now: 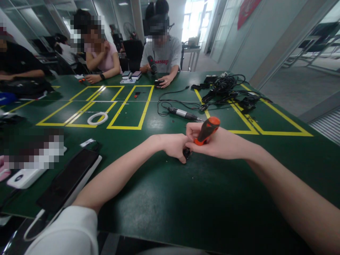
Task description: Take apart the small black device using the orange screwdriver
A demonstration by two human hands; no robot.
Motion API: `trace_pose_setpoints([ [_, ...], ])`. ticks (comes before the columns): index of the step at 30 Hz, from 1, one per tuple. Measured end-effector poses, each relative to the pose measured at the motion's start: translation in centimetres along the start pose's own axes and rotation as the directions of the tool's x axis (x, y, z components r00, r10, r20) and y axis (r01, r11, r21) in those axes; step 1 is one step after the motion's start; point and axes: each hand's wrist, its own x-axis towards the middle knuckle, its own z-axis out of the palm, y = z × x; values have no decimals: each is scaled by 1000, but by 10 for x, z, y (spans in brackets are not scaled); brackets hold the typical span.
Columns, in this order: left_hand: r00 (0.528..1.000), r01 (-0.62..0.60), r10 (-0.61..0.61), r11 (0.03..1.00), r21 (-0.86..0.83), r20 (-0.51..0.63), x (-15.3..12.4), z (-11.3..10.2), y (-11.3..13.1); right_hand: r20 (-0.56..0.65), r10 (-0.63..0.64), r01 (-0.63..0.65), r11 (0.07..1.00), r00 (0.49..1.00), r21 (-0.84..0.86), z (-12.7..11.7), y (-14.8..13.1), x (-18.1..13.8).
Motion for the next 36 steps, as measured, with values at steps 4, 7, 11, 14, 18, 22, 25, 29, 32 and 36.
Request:
trace_pose_setpoints([
  [4, 1000, -6, 6, 999, -33, 8, -2, -1, 0, 21, 17, -17, 1000, 1000, 2, -3, -3, -1],
  [7, 1000, -24, 24, 999, -31, 7, -1, -1, -1, 61, -12, 12, 1000, 998, 11, -3, -3, -1],
  [11, 999, -47, 47, 999, -15, -12, -1, -1, -2, 61, -31, 31, 999, 998, 15, -1, -1, 0],
  [14, 1000, -12, 12, 1000, 24, 11, -2, -1, 1, 50, -9, 9, 1000, 999, 8, 0, -2, 0],
  [18, 1000, 14, -13, 997, 82, -13, -3, 0, 7, 81, -13, 9, 999, 997, 41, -1, -2, -1],
  [22, 1000, 4, -3, 997, 76, -15, -4, 0, 9, 132, -11, 1, 997, 991, 76, -1, 3, -1],
  [25, 1000, -7, 8, 996, 88, -13, -3, 0, 9, 111, -11, 4, 998, 994, 58, -1, 5, -1],
  [29, 1000, 15, -14, 993, 118, -7, -2, 1, 8, 91, 23, -30, 996, 996, 85, -2, 5, -2],
  [32, 1000, -6, 8, 994, 111, -17, -1, 3, 5, 103, 31, -42, 993, 994, 108, -3, 3, -2],
  [36, 996, -66, 67, 998, 20, -56, 2, 8, -3, 141, 58, -76, 989, 988, 129, -6, 2, -2],
])
